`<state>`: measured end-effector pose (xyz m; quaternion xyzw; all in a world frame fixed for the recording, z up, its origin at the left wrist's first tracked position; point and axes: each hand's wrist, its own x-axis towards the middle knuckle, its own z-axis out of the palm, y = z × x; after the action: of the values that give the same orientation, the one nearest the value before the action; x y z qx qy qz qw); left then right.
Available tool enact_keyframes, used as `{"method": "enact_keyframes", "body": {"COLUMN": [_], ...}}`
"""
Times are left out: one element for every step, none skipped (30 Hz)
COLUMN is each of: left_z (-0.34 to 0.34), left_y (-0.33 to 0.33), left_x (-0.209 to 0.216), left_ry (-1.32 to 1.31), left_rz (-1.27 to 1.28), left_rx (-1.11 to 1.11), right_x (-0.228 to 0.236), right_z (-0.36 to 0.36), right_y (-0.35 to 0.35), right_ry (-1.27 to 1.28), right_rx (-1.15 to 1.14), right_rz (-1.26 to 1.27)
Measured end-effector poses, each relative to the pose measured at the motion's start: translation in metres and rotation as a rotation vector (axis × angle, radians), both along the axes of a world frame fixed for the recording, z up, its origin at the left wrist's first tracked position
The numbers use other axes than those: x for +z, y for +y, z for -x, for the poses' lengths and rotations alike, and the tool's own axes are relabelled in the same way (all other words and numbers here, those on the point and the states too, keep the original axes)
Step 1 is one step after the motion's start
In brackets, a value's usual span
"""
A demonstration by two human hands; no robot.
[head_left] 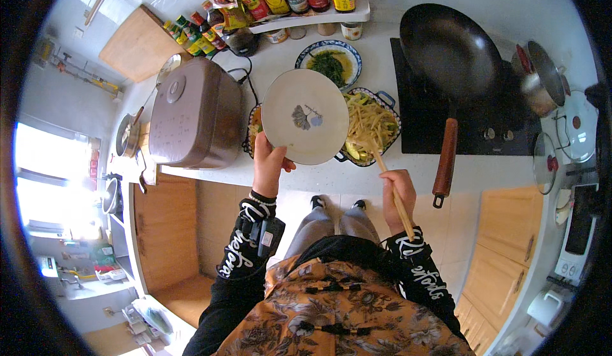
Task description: The person cleans a wok with a cloth, removes steamed buns from a steamer, transfers them to a plate, washes a plate and chopsticks, dries them, and slices steamed vegetables on a cutting board.
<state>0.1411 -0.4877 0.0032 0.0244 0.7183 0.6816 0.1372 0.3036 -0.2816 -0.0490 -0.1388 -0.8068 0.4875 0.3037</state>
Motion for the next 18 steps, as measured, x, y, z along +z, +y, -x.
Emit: {"method": "enact_keyframes", "body": {"left_z": [-0.002, -0.003, -0.005, -0.007, -0.009, -0.013, -0.014, -0.017, -0.021, -0.021, -0.024, -0.032, -0.031, -0.042, -0.053, -0.065, -0.081, -0.099], "left_y": [-0.004, -0.01, -0.017, -0.024, -0.033, -0.044, -0.059, -0.073, -0.089, -0.11, -0.129, -0.154, -0.178, -0.206, -0.239, -0.272, -0.305, -0.338], "left_x": [-0.001, -0.002, -0.003, -0.005, -0.007, -0.01, -0.012, -0.015, -0.018, -0.02, -0.022, -0.02, -0.027, -0.024, -0.021, -0.021, -0.019, -0.019], "left_ry": [-0.046, -0.089, -0.139, -0.18, -0.211, -0.252, -0.287, -0.314, -0.32, -0.343, -0.337, -0.283, -0.322, -0.297, -0.248, -0.212, -0.174, -0.175], "left_rz": [-0.044, -0.088, -0.122, -0.171, -0.242, -0.302, -0.365, -0.44, -0.504, -0.554, -0.583, -0.664, -0.716, -0.684, -0.702, -0.676, -0.647, -0.68], "left_rx": [0.016, 0.035, 0.065, 0.093, 0.098, 0.115, 0.142, 0.202, 0.225, 0.221, 0.256, 0.209, 0.288, 0.335, 0.323, 0.35, 0.368, 0.428], "right_x": [0.002, 0.003, 0.006, 0.008, 0.011, 0.013, 0.015, 0.018, 0.02, 0.021, 0.022, 0.028, 0.023, 0.028, 0.034, 0.038, 0.044, 0.05], "right_z": [-0.001, -0.001, -0.001, -0.001, 0.0, 0.003, 0.009, 0.017, 0.026, 0.039, 0.055, 0.069, 0.093, 0.103, 0.111, 0.118, 0.125, 0.128], "right_y": [0.002, 0.001, 0.0, -0.004, -0.007, -0.014, -0.022, -0.033, -0.044, -0.061, -0.079, -0.099, -0.123, -0.155, -0.19, -0.226, -0.268, -0.313], "right_ry": [0.023, 0.007, -0.005, 0.052, 0.032, 0.087, 0.13, 0.156, 0.165, 0.188, 0.235, 0.251, 0.3, 0.252, 0.221, 0.166, 0.165, 0.16], "right_rx": [-0.052, -0.061, -0.081, -0.057, 0.001, 0.015, 0.043, 0.073, 0.122, 0.154, 0.204, 0.287, 0.404, 0.466, 0.551, 0.602, 0.689, 0.774], "right_rz": [0.02, 0.109, 0.21, 0.309, 0.398, 0.399, 0.38, 0.34, 0.312, 0.337, 0.347, 0.395, 0.431, 0.493, 0.547, 0.605, 0.653, 0.657]}}
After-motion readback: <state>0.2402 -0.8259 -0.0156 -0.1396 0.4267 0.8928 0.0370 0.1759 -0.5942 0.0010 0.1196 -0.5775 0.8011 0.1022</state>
